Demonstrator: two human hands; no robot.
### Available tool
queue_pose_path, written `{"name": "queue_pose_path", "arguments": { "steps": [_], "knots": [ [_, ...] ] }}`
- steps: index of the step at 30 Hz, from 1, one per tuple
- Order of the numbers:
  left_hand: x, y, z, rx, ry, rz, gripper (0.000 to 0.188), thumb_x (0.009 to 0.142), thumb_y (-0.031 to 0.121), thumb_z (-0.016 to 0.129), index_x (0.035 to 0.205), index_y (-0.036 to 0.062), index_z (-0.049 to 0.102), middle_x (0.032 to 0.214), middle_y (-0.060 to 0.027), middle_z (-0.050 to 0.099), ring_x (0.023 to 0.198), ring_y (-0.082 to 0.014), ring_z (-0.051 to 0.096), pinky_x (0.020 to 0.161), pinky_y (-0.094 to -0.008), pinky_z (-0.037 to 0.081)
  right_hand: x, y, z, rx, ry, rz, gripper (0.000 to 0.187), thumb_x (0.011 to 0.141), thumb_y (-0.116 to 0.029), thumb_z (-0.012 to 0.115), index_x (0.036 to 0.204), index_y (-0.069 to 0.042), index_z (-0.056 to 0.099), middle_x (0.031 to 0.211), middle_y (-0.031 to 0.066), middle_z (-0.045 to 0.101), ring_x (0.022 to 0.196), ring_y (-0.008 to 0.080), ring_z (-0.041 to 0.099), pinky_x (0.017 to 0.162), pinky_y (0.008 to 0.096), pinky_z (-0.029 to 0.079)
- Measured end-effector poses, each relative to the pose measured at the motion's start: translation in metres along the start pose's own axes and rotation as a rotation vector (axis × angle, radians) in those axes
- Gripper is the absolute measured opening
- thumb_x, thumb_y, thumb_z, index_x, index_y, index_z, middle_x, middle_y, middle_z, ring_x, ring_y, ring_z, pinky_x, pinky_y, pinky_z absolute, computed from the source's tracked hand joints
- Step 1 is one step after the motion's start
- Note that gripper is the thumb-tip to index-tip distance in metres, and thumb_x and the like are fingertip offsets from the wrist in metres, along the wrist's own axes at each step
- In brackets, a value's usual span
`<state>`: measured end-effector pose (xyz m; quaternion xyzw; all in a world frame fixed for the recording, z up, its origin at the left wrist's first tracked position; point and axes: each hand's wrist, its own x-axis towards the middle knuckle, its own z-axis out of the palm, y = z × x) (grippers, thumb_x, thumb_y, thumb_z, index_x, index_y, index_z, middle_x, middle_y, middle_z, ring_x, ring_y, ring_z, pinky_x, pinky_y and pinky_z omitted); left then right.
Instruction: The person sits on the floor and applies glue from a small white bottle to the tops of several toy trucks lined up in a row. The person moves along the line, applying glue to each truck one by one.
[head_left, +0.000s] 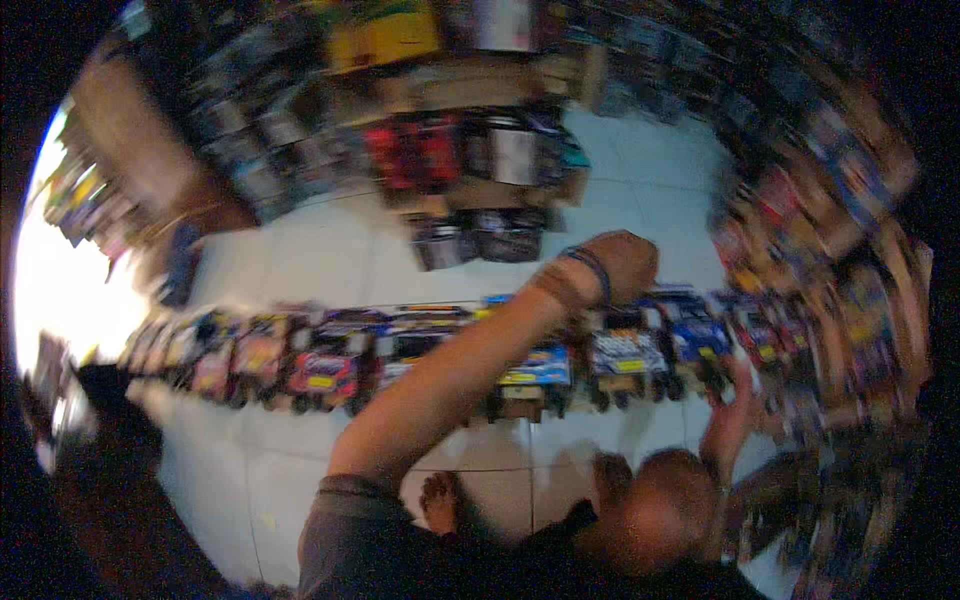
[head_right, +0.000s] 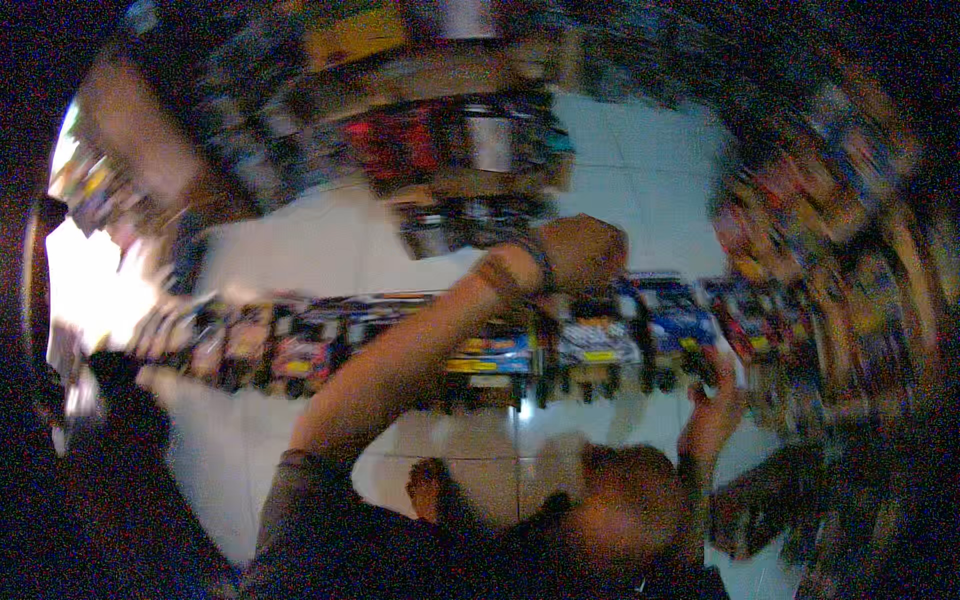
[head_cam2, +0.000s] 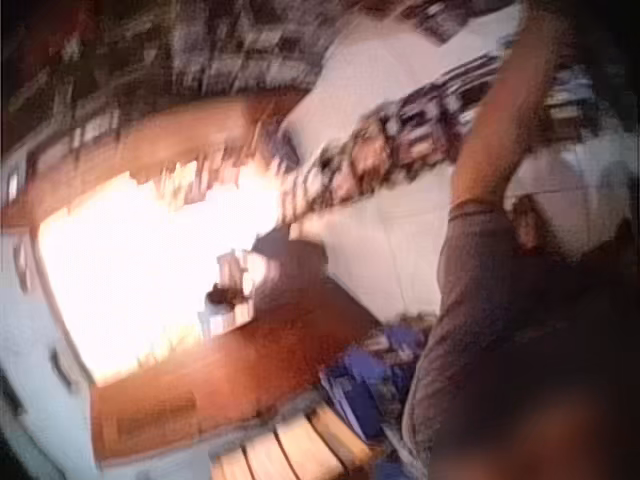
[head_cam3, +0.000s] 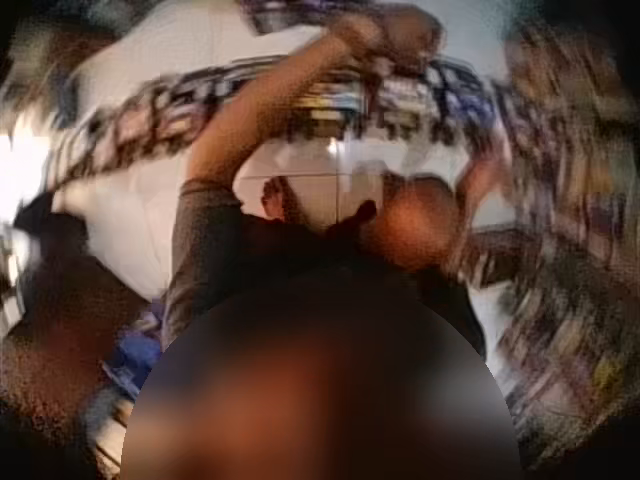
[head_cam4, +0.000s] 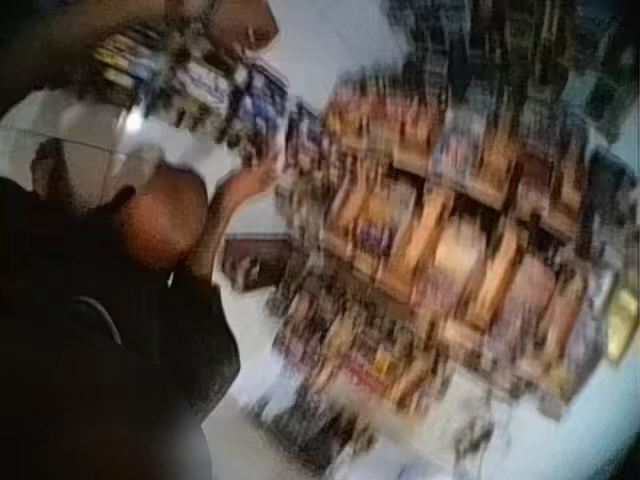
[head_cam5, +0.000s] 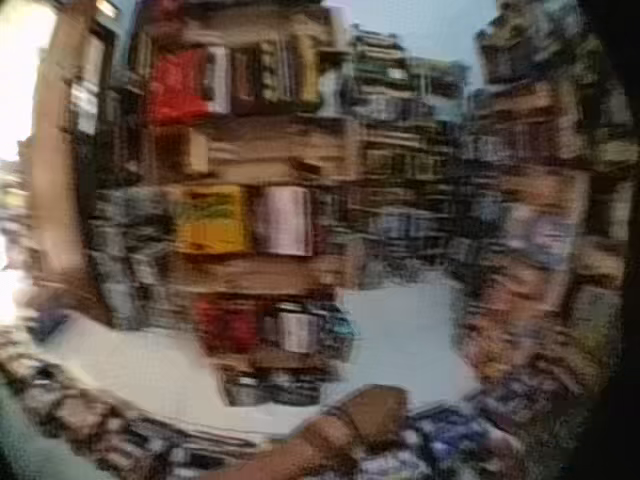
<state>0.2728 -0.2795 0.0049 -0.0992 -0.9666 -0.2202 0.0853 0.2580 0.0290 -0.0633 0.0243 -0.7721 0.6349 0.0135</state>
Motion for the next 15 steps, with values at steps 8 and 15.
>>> {"name": "queue_pose_path", "arguments": {
  "steps": [8, 15],
  "knots": [
    [0.009, 0.009, 0.013, -0.001, -0.19, -0.023, 0.034, 0.098, 0.033, 0.051, 0.103, 0.0028, 0.067, 0.101, -0.0217, 0.07, 0.095, -0.0421, 0.068, 0.085, -0.0497, 0.053, -0.038, -0.047, 0.005, 0.142, 0.054, -0.015, 0.035, 0.098, -0.031, 0.063, 0.123, -0.01, 0.052, 0.108, 0.0091, 0.069, 0.097, 0.0143, 0.063, 0.063, 0.0302, 0.046],
    [0.031, 0.01, 0.042, -0.074, -0.199, -0.066, 0.034, 0.092, 0.035, 0.058, 0.106, 0.0052, 0.069, 0.106, -0.0211, 0.07, 0.101, -0.0404, 0.067, 0.088, -0.0487, 0.053, -0.035, -0.057, 0.012, 0.175, 0.065, -0.14, 0.027, 0.097, -0.03, 0.065, 0.112, -0.008, 0.06, 0.098, 0.0042, 0.069, 0.088, 0.0106, 0.064, 0.055, 0.0272, 0.046]
  ]
}}
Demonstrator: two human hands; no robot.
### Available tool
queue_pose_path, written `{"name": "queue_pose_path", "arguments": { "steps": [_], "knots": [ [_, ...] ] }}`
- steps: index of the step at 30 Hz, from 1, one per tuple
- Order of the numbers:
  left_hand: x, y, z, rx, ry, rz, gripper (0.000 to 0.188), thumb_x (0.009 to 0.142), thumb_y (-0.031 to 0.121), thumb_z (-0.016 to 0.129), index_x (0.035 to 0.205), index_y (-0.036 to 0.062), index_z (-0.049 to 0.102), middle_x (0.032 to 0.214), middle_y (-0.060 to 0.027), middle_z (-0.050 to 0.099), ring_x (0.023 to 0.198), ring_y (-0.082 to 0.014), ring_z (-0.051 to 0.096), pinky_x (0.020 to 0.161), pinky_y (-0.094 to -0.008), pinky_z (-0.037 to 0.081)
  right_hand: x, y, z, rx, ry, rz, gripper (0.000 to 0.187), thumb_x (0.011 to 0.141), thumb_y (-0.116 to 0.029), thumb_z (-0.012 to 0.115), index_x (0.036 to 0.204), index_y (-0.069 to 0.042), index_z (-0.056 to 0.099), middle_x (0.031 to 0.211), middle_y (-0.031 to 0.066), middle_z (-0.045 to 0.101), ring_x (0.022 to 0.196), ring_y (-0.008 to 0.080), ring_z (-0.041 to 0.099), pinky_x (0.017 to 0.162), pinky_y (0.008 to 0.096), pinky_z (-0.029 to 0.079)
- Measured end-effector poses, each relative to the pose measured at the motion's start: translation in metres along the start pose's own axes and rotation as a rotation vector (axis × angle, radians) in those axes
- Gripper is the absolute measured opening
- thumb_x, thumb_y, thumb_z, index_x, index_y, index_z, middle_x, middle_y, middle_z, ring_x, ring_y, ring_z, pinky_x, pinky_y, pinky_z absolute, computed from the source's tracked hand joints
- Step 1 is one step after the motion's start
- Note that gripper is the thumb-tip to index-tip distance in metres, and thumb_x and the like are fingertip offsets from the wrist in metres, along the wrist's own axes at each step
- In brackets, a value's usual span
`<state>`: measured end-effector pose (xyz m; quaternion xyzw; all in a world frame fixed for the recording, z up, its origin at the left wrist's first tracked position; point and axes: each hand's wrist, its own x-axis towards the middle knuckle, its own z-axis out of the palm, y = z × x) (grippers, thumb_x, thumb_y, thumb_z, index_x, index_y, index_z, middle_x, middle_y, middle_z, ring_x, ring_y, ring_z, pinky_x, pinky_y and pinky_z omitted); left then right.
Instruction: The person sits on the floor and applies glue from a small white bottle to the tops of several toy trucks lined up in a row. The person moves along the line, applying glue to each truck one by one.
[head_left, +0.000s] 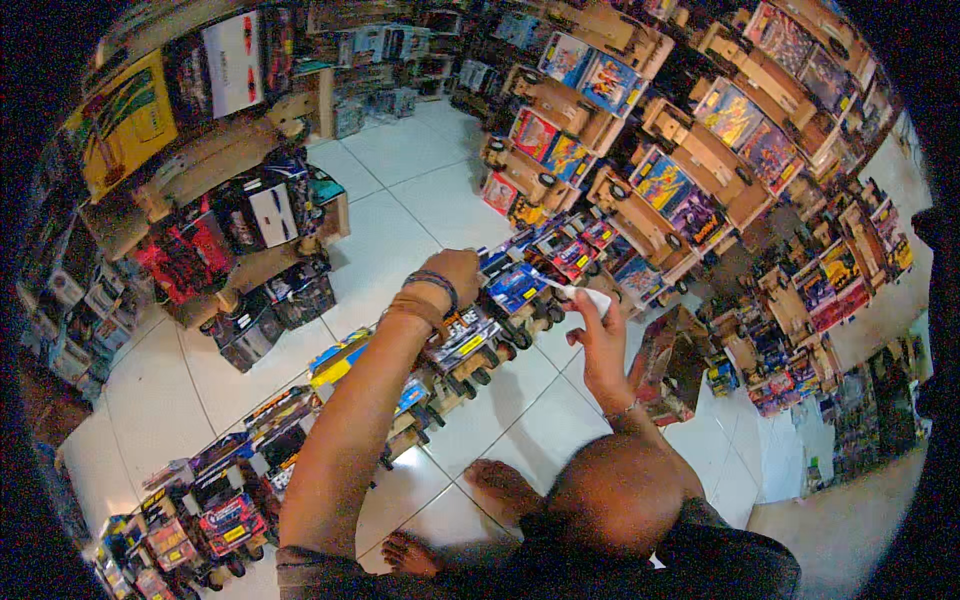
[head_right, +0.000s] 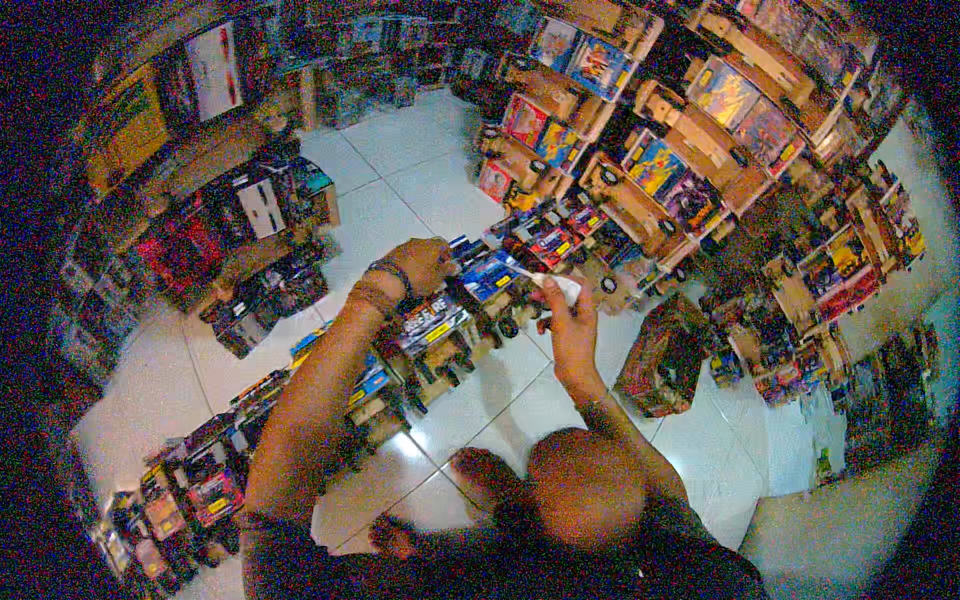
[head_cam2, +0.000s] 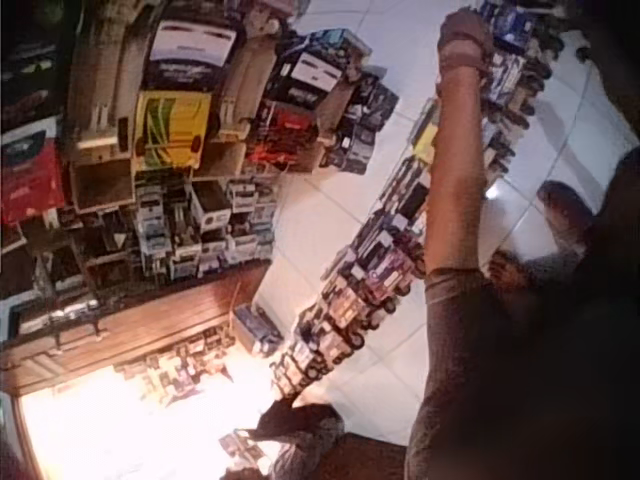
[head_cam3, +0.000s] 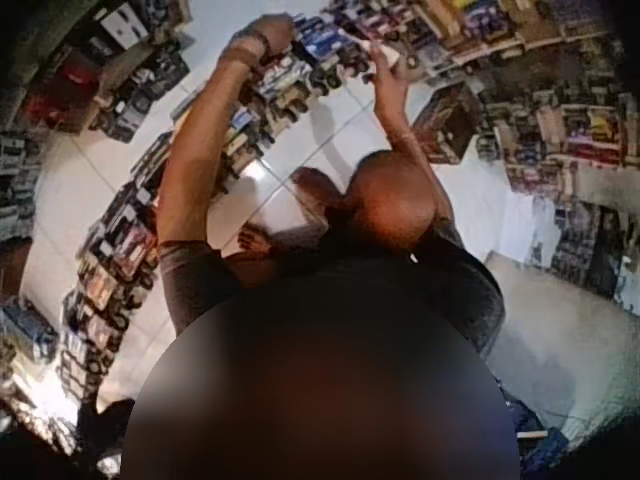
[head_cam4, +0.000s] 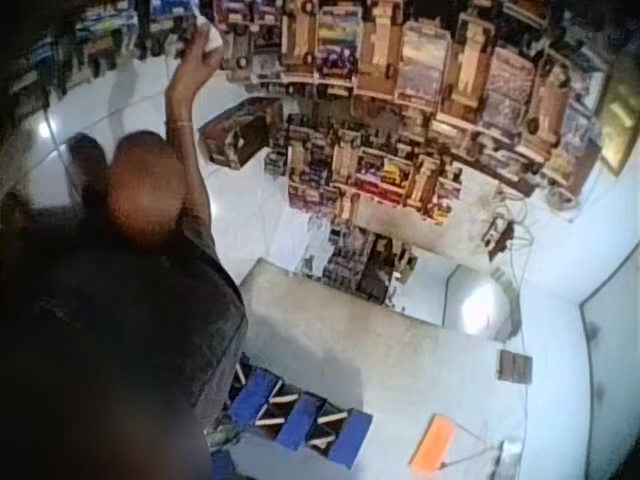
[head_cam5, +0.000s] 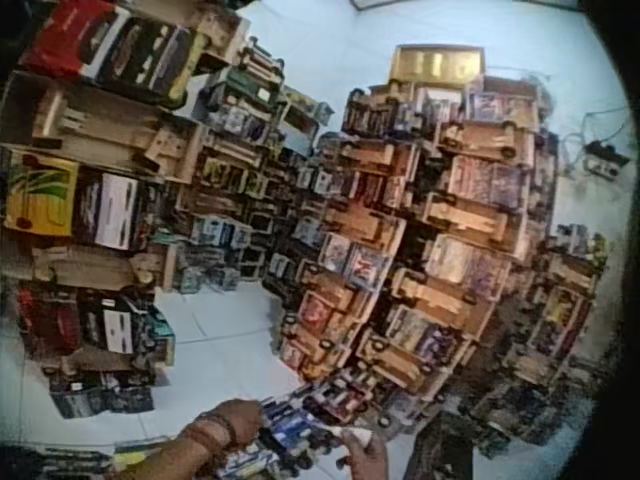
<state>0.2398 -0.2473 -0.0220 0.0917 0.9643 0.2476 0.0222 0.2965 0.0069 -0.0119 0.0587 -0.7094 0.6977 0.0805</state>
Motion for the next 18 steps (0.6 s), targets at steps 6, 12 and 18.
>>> {"name": "queue_pose_path", "arguments": {
  "steps": [6, 12, 18],
  "knots": [
    [0.003, -0.015, 0.004, -0.251, 0.092, -0.01, 0.032, 0.087, 0.03, 0.069, 0.1, 0.0017, 0.072, 0.093, -0.0187, 0.073, 0.083, -0.0311, 0.071, 0.078, -0.0416, 0.056, 0.014, 0.025, 0.01, -0.018, -0.057, -0.001, 0.021, 0.099, -0.024, 0.064, 0.111, -0.007, 0.06, 0.096, 0.0033, 0.068, 0.082, 0.0086, 0.062, 0.054, 0.0259, 0.046],
    [0.009, -0.03, 0.003, -0.544, -0.028, -0.031, 0.029, 0.089, 0.029, 0.073, 0.101, 0.002, 0.07, 0.089, -0.0108, 0.073, 0.078, -0.0168, 0.07, 0.071, -0.0338, 0.055, 0.033, 0.038, 0.019, 0.121, -0.057, 0.081, 0.02, 0.101, -0.025, 0.06, 0.111, -0.008, 0.059, 0.095, 0.004, 0.07, 0.074, 0.0083, 0.061, 0.055, 0.0246, 0.046],
    [-0.001, -0.028, 0.0, -0.716, -0.042, -0.044, 0.024, 0.093, 0.02, 0.07, 0.102, -0.0018, 0.07, 0.089, -0.009, 0.073, 0.078, -0.0147, 0.068, 0.074, -0.0285, 0.055, 0.037, 0.059, 0.022, 0.146, -0.148, -0.049, 0.015, 0.105, -0.02, 0.051, 0.109, -0.005, 0.055, 0.096, 0.0073, 0.068, 0.071, 0.0088, 0.058, 0.053, 0.0248, 0.046]
  ]
}}
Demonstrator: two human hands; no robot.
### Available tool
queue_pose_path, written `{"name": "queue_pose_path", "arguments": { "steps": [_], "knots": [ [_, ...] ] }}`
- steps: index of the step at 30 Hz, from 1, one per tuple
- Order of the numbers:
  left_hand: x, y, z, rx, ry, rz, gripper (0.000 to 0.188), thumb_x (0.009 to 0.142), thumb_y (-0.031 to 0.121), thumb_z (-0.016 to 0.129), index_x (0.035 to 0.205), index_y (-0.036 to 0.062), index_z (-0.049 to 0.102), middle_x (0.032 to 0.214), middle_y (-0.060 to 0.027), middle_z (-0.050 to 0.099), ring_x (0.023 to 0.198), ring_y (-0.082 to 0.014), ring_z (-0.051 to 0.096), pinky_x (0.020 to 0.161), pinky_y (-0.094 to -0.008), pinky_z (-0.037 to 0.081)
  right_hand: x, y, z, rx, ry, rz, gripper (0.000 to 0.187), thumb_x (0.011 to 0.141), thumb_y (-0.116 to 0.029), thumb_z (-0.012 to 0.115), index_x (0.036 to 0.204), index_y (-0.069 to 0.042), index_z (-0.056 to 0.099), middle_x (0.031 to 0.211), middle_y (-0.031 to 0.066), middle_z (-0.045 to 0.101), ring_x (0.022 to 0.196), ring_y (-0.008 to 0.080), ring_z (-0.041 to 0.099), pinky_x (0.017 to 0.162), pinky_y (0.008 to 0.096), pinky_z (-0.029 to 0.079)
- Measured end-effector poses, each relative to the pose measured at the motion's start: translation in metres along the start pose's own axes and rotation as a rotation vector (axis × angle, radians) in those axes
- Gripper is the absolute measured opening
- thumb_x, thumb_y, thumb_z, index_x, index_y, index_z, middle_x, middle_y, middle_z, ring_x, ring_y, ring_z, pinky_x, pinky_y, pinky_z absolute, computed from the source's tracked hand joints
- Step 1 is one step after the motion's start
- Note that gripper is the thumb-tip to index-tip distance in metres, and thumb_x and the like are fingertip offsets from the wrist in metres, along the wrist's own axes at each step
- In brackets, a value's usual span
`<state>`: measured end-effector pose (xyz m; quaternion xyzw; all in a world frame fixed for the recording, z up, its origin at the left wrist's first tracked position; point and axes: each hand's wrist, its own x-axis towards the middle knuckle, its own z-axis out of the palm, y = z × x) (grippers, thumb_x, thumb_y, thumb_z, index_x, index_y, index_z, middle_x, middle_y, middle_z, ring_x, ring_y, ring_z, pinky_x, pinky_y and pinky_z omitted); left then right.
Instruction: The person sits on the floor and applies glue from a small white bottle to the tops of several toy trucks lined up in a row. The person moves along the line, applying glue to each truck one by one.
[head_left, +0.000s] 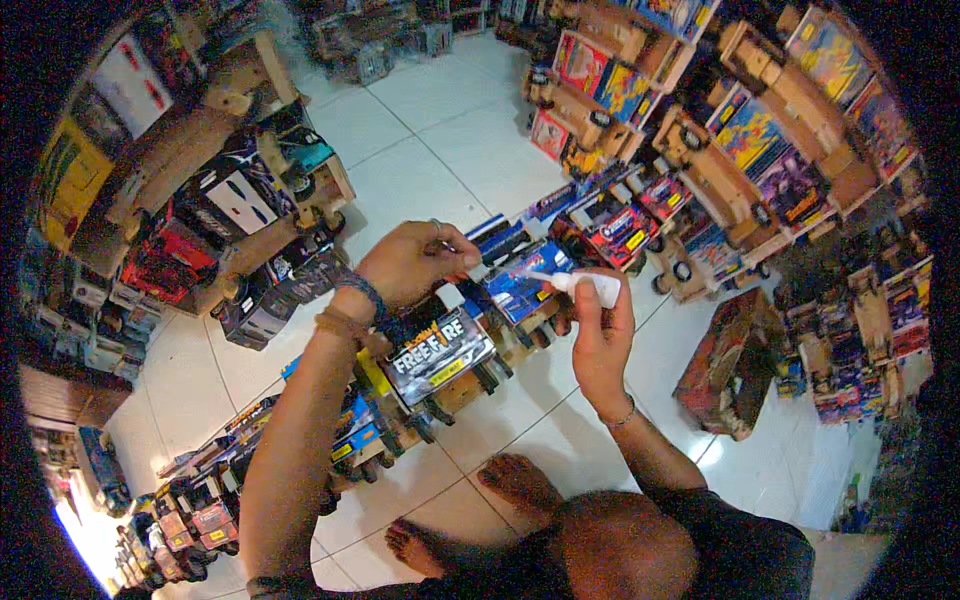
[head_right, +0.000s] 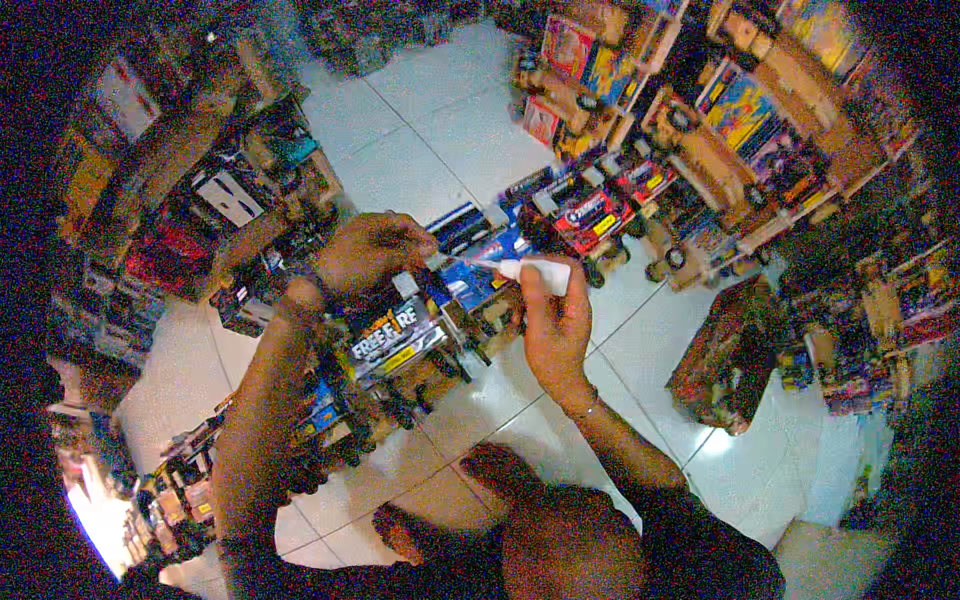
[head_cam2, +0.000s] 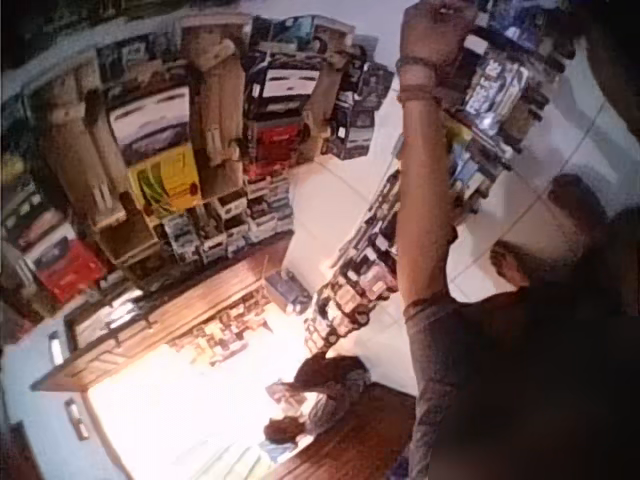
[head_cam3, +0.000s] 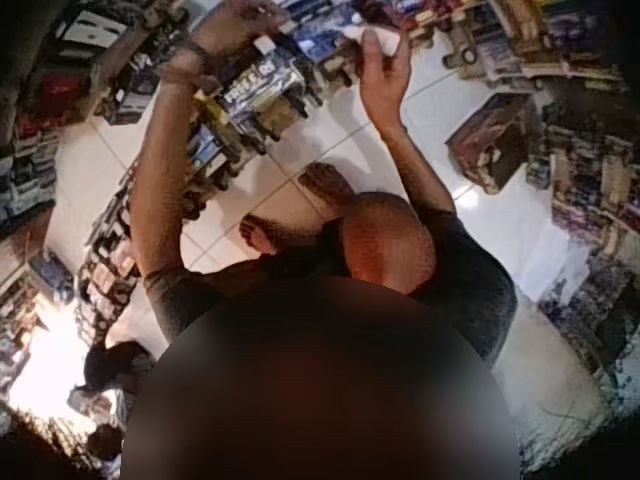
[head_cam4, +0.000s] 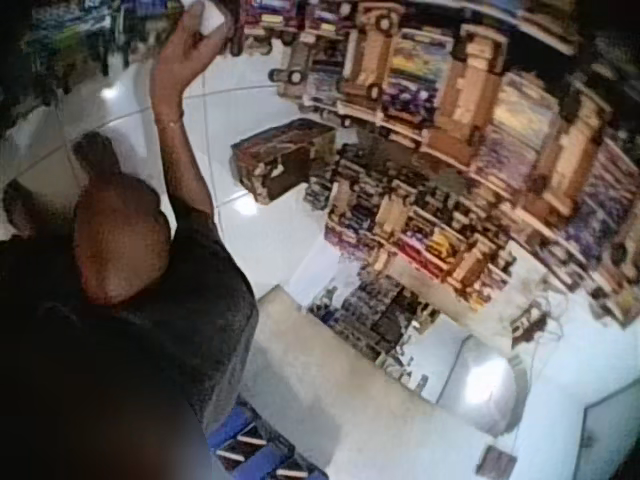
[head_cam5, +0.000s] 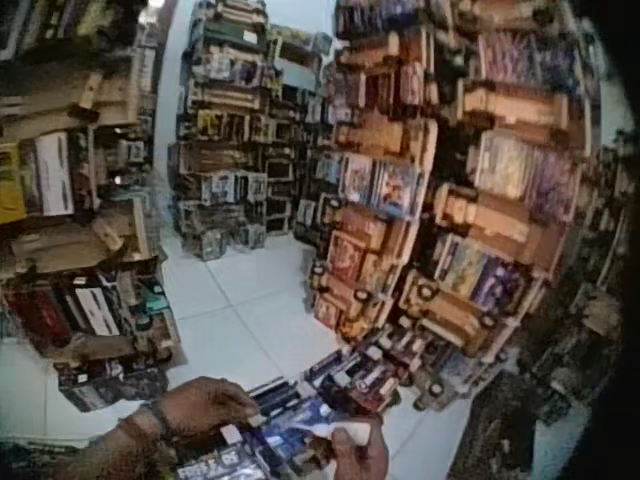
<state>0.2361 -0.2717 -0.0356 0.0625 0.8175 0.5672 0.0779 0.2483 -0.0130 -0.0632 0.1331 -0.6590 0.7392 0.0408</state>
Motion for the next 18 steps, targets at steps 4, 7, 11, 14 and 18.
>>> {"name": "queue_pose_path", "arguments": {
  "steps": [4, 7, 11, 14, 18],
  "knots": [
    [-0.003, 0.011, 0.004, 0.036, 0.01, -0.127, 0.024, 0.095, 0.023, 0.068, 0.105, 0.0007, 0.07, 0.089, -0.0052, 0.071, 0.08, -0.0114, 0.066, 0.076, -0.0279, 0.054, 0.001, 0.021, 0.003, -0.115, 0.036, -0.108, 0.015, 0.103, -0.018, 0.054, 0.106, -0.003, 0.053, 0.09, 0.0061, 0.063, 0.067, 0.0087, 0.055, 0.055, 0.0248, 0.046],
    [-0.006, 0.021, 0.005, 0.057, 0.036, -0.179, 0.022, 0.094, 0.018, 0.069, 0.104, -0.0005, 0.071, 0.087, -0.0046, 0.072, 0.078, -0.0102, 0.065, 0.074, -0.0267, 0.054, -0.001, 0.024, 0.007, 0.027, 0.105, -0.108, 0.016, 0.098, -0.018, 0.063, 0.104, -0.004, 0.058, 0.086, 0.0064, 0.07, 0.065, 0.0081, 0.057, 0.055, 0.0234, 0.046],
    [-0.012, 0.027, 0.011, 0.126, 0.09, -0.16, 0.022, 0.095, 0.018, 0.068, 0.104, -0.0012, 0.07, 0.087, -0.0041, 0.071, 0.078, -0.0099, 0.064, 0.075, -0.0268, 0.053, -0.007, 0.016, 0.002, -0.003, 0.061, 0.012, 0.016, 0.103, -0.018, 0.055, 0.105, -0.002, 0.054, 0.092, 0.0067, 0.064, 0.068, 0.0086, 0.056, 0.057, 0.0244, 0.048],
    [-0.012, 0.022, 0.014, 0.056, 0.095, -0.146, 0.021, 0.096, 0.017, 0.067, 0.105, -0.0016, 0.07, 0.088, -0.0036, 0.071, 0.08, -0.0093, 0.064, 0.075, -0.0267, 0.052, -0.004, 0.017, 0.002, -0.033, 0.066, -0.036, 0.016, 0.103, -0.018, 0.055, 0.105, -0.002, 0.054, 0.091, 0.0064, 0.065, 0.069, 0.0085, 0.057, 0.057, 0.0242, 0.048],
    [-0.011, 0.014, 0.013, -0.003, 0.09, -0.11, 0.019, 0.096, 0.015, 0.066, 0.105, -0.0009, 0.071, 0.089, -0.0028, 0.071, 0.081, -0.0098, 0.063, 0.077, -0.026, 0.051, -0.002, 0.019, 0.002, -0.097, 0.056, -0.048, 0.015, 0.102, -0.016, 0.056, 0.104, -0.001, 0.054, 0.091, 0.0071, 0.066, 0.069, 0.0087, 0.058, 0.056, 0.0243, 0.049]
  ]
}}
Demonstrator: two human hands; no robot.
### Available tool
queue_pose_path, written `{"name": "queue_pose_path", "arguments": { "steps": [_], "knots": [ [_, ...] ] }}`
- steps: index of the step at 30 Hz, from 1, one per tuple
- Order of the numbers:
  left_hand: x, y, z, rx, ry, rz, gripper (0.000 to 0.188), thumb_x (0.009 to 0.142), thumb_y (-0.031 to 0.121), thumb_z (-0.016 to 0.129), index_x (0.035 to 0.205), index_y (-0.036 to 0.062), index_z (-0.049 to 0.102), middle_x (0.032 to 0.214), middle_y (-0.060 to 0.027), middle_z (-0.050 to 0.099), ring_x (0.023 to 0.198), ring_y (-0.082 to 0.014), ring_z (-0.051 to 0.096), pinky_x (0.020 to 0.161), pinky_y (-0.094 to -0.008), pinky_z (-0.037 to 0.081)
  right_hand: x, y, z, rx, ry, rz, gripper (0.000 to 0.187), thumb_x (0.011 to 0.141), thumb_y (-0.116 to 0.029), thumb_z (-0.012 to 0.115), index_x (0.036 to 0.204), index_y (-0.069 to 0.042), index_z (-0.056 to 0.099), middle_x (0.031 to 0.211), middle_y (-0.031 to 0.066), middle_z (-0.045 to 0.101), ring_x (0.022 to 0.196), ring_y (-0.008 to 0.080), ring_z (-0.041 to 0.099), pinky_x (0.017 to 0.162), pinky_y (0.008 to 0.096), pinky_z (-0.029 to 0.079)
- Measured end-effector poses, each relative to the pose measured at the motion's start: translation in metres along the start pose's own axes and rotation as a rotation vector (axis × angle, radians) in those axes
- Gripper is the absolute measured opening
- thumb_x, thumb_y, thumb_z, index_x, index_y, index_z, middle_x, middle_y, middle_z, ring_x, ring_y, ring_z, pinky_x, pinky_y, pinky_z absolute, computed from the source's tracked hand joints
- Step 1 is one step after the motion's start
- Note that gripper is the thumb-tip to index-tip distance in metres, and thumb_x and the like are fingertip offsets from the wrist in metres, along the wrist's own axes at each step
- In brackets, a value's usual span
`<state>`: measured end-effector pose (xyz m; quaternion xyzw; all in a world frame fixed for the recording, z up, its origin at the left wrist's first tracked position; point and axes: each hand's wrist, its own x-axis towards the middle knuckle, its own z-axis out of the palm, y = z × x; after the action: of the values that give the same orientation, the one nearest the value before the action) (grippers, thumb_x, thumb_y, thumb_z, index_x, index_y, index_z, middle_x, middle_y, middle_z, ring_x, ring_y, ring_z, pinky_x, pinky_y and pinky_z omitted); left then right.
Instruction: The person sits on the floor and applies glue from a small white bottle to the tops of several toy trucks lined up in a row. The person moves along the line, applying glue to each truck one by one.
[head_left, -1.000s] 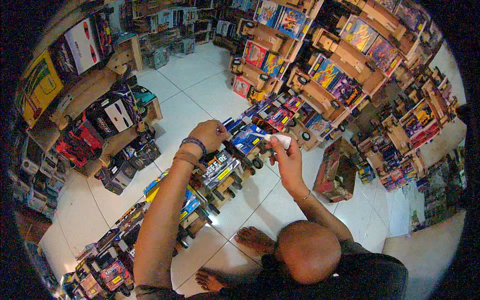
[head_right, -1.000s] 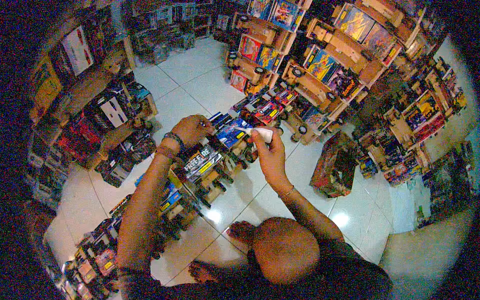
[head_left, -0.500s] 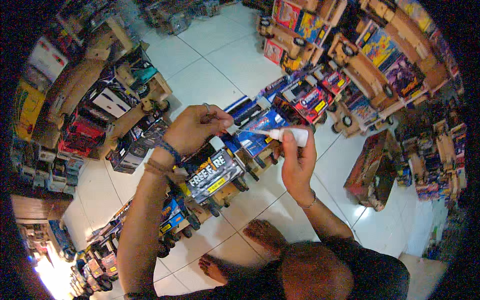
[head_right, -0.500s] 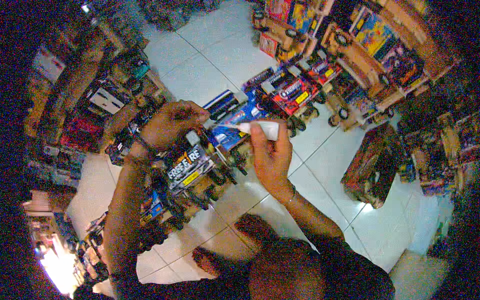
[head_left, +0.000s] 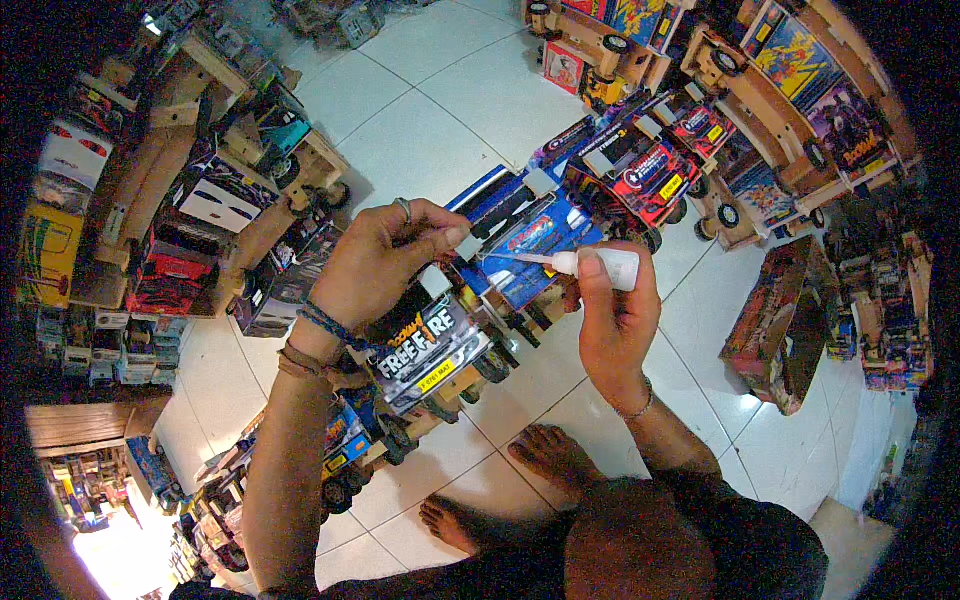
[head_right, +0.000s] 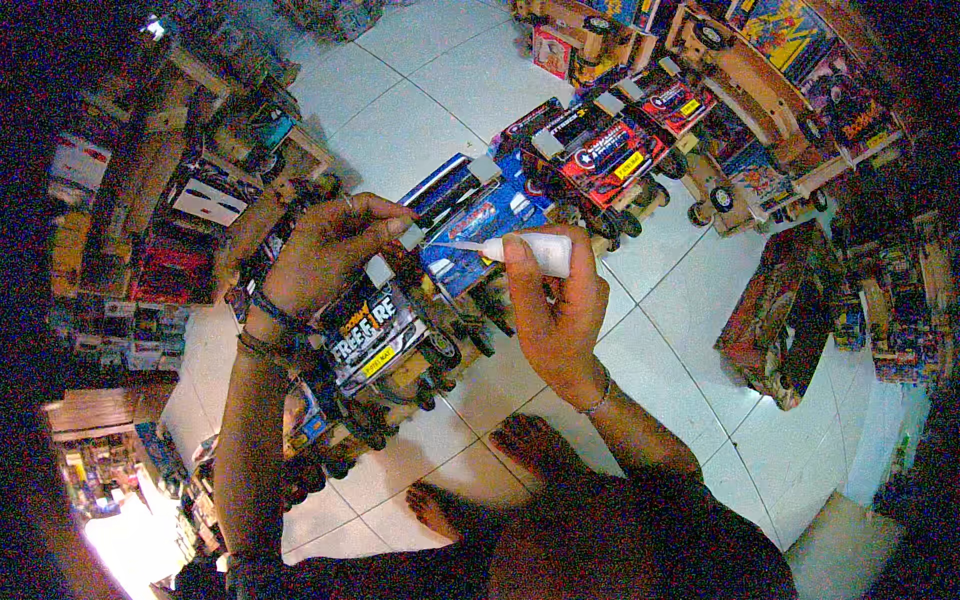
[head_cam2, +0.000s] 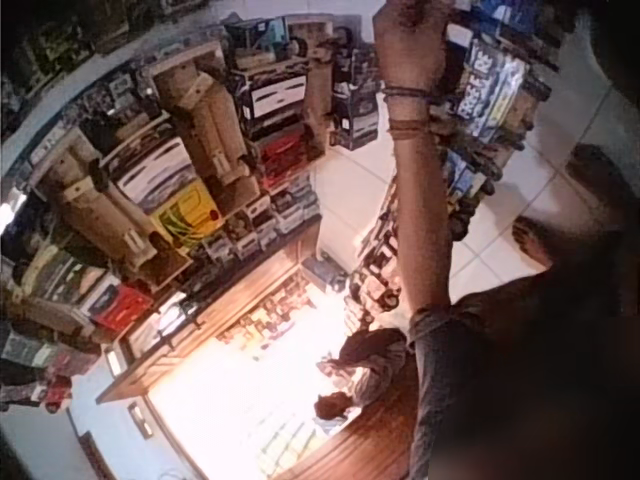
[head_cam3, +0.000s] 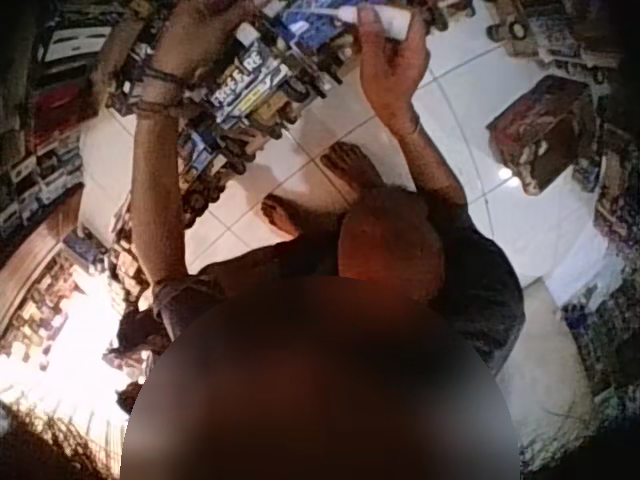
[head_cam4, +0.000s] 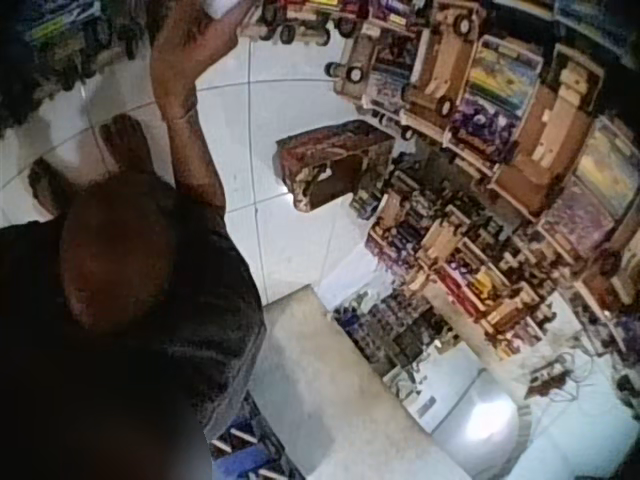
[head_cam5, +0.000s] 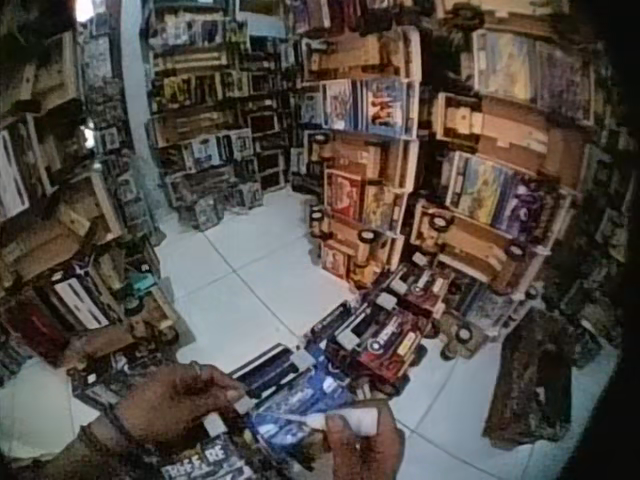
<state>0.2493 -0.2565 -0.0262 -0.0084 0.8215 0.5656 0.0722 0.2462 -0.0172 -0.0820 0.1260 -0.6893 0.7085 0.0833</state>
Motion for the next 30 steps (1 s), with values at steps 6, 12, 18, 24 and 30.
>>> {"name": "queue_pose_path", "arguments": {
  "steps": [6, 12, 18, 24, 30],
  "knots": [
    [0.0, -0.005, -0.001, -0.031, 0.005, -0.021, 0.02, 0.096, 0.017, 0.067, 0.105, -0.0008, 0.071, 0.089, -0.004, 0.071, 0.08, -0.0099, 0.063, 0.076, -0.0269, 0.052, 0.003, -0.002, 0.0, -0.031, -0.006, -0.022, 0.015, 0.102, -0.016, 0.056, 0.104, -0.001, 0.053, 0.088, 0.0083, 0.067, 0.065, 0.0093, 0.057, 0.055, 0.0251, 0.048],
    [0.002, -0.006, -0.004, 0.027, -0.033, -0.032, 0.023, 0.099, 0.019, 0.063, 0.111, -0.0008, 0.067, 0.088, -0.0069, 0.072, 0.081, -0.0137, 0.067, 0.076, -0.029, 0.054, 0.006, -0.004, 0.001, -0.014, -0.033, -0.038, 0.015, 0.102, -0.016, 0.057, 0.103, -0.001, 0.052, 0.087, 0.0087, 0.067, 0.064, 0.0093, 0.058, 0.054, 0.0253, 0.048],
    [0.002, -0.004, -0.005, 0.01, -0.047, -0.009, 0.024, 0.098, 0.02, 0.064, 0.109, -0.0009, 0.068, 0.088, -0.0061, 0.072, 0.082, -0.0128, 0.067, 0.076, -0.0285, 0.054, 0.007, -0.013, -0.001, -0.072, -0.063, 0.014, 0.017, 0.102, -0.018, 0.056, 0.104, -0.001, 0.052, 0.089, 0.0095, 0.068, 0.063, 0.0093, 0.057, 0.054, 0.0256, 0.048],
    [0.001, -0.001, -0.005, 0.029, -0.022, -0.045, 0.024, 0.096, 0.021, 0.067, 0.107, 0.0006, 0.071, 0.087, -0.0021, 0.071, 0.079, -0.0089, 0.063, 0.074, -0.0258, 0.052, 0.008, -0.016, 0.0, -0.061, -0.068, 0.008, 0.017, 0.103, -0.018, 0.055, 0.104, -0.001, 0.052, 0.09, 0.0099, 0.069, 0.063, 0.0092, 0.057, 0.053, 0.0258, 0.048],
    [0.002, -0.002, -0.004, 0.008, -0.022, -0.039, 0.024, 0.096, 0.022, 0.068, 0.107, 0.0013, 0.071, 0.087, -0.0018, 0.071, 0.079, -0.0088, 0.063, 0.074, -0.0257, 0.052, 0.008, -0.013, -0.001, -0.028, -0.085, -0.016, 0.017, 0.103, -0.018, 0.055, 0.104, -0.001, 0.052, 0.09, 0.0095, 0.068, 0.064, 0.009, 0.057, 0.053, 0.0257, 0.048]
  ]
}}
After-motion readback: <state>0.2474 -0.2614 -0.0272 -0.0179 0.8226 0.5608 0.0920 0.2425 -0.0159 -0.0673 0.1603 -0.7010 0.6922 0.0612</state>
